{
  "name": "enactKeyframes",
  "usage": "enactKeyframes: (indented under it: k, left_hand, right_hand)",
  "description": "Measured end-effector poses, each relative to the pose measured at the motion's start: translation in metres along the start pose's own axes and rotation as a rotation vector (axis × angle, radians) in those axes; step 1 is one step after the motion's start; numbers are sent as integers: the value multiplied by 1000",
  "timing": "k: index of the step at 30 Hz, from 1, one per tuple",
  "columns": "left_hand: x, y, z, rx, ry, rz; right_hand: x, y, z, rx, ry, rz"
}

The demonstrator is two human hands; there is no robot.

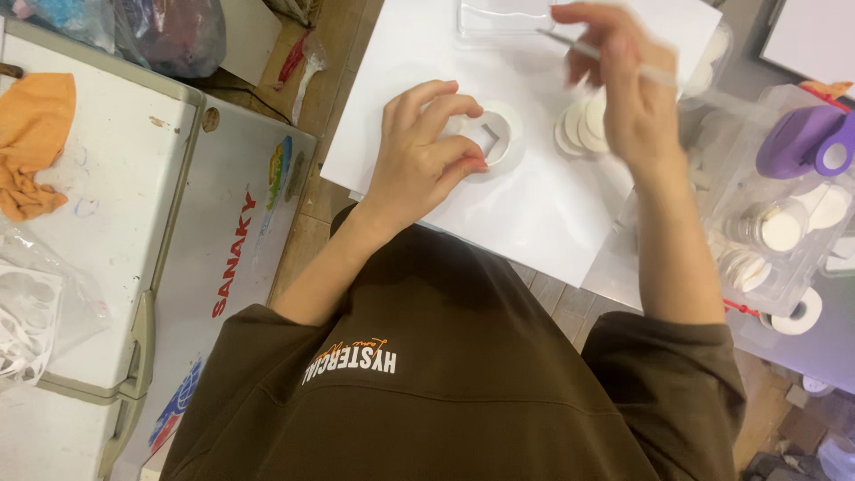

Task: The person assembles a white fondant flower on a workspace by using a thin brush to apply a substance to several small white circular petals and attaching them one by one to a central base.

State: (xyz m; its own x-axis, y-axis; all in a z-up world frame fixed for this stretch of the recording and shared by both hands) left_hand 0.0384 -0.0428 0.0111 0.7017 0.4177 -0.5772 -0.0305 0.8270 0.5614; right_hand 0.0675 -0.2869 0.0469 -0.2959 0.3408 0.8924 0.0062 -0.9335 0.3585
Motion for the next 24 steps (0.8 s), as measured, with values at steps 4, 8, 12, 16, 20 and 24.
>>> enactKeyframes:
  k: [4, 8, 12, 16, 20, 24]
  left_hand:
    - [-1, -4, -3, -12, -34, 49]
    - [2, -3, -5, -7, 6, 58]
    - [4, -4, -6, -8, 19, 20]
    - [3, -4, -10, -3, 38, 0]
    - [4, -4, -7, -5, 30, -6]
    - [2, -3, -6, -3, 23, 16]
  right_hand:
    - [-31, 5, 49, -4, 61, -46]
    - [-54, -1, 72, 37, -71, -191]
    - [-61, -12, 83, 96, 78, -89]
    - [-66, -10, 79, 92, 44, -194]
    - [-57, -8, 76, 105, 66, -332]
    - [-41, 1, 69, 48, 56, -252]
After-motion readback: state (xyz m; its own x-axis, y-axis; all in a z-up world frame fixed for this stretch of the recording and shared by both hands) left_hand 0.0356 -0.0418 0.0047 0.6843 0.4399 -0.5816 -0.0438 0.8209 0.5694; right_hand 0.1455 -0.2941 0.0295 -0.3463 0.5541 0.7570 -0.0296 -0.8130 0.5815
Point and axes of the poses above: each hand's wrist, its own z-axis towards the middle knuckle, its own y-axis out of the back of the hand, x = y × z, the point moved 3 cm from there along z, towards the middle knuckle, and after that the axes turned 6 degrees about -x, right-handed, at the moved point
